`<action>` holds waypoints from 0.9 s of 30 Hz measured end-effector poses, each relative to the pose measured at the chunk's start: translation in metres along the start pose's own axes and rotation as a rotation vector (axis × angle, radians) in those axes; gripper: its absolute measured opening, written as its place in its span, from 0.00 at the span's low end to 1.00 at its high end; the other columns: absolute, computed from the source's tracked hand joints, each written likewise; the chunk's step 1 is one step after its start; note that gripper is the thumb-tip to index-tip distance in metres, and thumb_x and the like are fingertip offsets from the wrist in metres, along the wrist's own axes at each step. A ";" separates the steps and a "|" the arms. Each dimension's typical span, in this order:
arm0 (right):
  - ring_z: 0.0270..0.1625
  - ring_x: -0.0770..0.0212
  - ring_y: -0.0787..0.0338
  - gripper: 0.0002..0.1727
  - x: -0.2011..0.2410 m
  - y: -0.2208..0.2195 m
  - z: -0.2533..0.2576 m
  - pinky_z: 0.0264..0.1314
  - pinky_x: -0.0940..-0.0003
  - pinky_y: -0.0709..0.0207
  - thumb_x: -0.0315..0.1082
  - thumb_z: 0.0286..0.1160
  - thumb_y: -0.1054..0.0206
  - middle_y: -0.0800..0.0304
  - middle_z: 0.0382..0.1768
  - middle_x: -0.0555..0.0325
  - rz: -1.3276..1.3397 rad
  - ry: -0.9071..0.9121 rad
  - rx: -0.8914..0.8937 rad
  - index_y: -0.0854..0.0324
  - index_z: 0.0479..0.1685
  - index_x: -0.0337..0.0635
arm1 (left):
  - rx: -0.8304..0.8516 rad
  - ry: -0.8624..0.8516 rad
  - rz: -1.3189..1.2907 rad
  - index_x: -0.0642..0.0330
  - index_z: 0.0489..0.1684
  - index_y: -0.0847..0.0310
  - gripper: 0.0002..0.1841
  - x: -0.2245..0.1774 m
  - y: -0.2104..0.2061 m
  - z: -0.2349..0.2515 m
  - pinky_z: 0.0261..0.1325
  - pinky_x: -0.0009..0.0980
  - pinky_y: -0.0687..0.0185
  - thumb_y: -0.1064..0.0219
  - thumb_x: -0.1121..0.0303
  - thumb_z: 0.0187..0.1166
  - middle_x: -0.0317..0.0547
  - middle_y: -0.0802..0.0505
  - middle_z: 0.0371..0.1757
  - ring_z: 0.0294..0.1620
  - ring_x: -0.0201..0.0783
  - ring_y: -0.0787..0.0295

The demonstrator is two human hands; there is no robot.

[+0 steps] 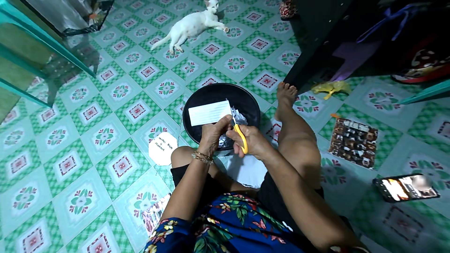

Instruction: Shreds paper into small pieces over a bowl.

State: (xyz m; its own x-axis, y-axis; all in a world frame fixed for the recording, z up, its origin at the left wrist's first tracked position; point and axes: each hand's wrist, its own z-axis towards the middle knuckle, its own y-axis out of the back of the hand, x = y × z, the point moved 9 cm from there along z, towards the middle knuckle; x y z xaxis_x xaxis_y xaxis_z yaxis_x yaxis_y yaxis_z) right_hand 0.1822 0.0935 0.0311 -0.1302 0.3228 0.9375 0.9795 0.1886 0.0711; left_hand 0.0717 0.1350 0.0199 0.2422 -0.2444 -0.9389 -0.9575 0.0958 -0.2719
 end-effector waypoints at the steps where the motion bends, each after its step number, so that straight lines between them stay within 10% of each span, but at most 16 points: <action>1: 0.11 0.76 0.22 0.12 0.001 0.001 0.000 0.18 0.82 0.25 0.37 0.86 0.36 0.24 0.10 0.65 0.006 0.009 -0.012 0.22 0.43 0.34 | -0.007 0.005 0.008 0.51 0.42 0.17 0.02 0.001 0.000 0.000 0.31 0.18 0.18 0.31 0.71 0.80 0.28 0.13 0.23 0.22 0.21 0.18; 11: 0.43 0.78 0.12 0.24 0.039 0.044 -0.011 0.48 0.81 0.17 0.24 0.67 0.26 0.12 0.46 0.57 0.010 0.493 -0.422 0.28 0.62 0.28 | 0.166 -0.083 0.079 0.56 0.50 0.16 0.09 0.001 -0.008 -0.005 0.45 0.22 0.13 0.29 0.74 0.76 0.29 0.07 0.35 0.33 0.22 0.11; 17: 0.32 0.86 0.13 0.19 0.040 0.050 -0.008 0.38 0.87 0.19 0.19 0.62 0.27 0.10 0.31 0.75 0.139 0.549 -0.437 0.26 0.52 0.39 | 0.231 -0.107 0.059 0.56 0.49 0.16 0.09 -0.001 -0.011 -0.007 0.45 0.24 0.11 0.27 0.72 0.73 0.30 0.06 0.34 0.33 0.25 0.09; 27: 0.29 0.84 0.14 0.21 0.036 0.061 -0.003 0.35 0.87 0.20 0.17 0.62 0.29 0.12 0.28 0.75 0.193 0.429 -0.382 0.27 0.53 0.41 | 0.256 -0.068 -0.048 0.51 0.42 0.14 0.03 0.000 -0.011 -0.007 0.37 0.22 0.14 0.30 0.69 0.76 0.29 0.09 0.26 0.26 0.25 0.13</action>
State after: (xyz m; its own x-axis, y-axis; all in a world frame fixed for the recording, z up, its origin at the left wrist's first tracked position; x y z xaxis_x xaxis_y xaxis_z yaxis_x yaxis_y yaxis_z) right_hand 0.2373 0.1134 0.0704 0.0510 -0.0994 0.9937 0.9755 -0.2084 -0.0709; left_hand 0.0817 0.1274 0.0241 0.3046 -0.1905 -0.9332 -0.8759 0.3290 -0.3530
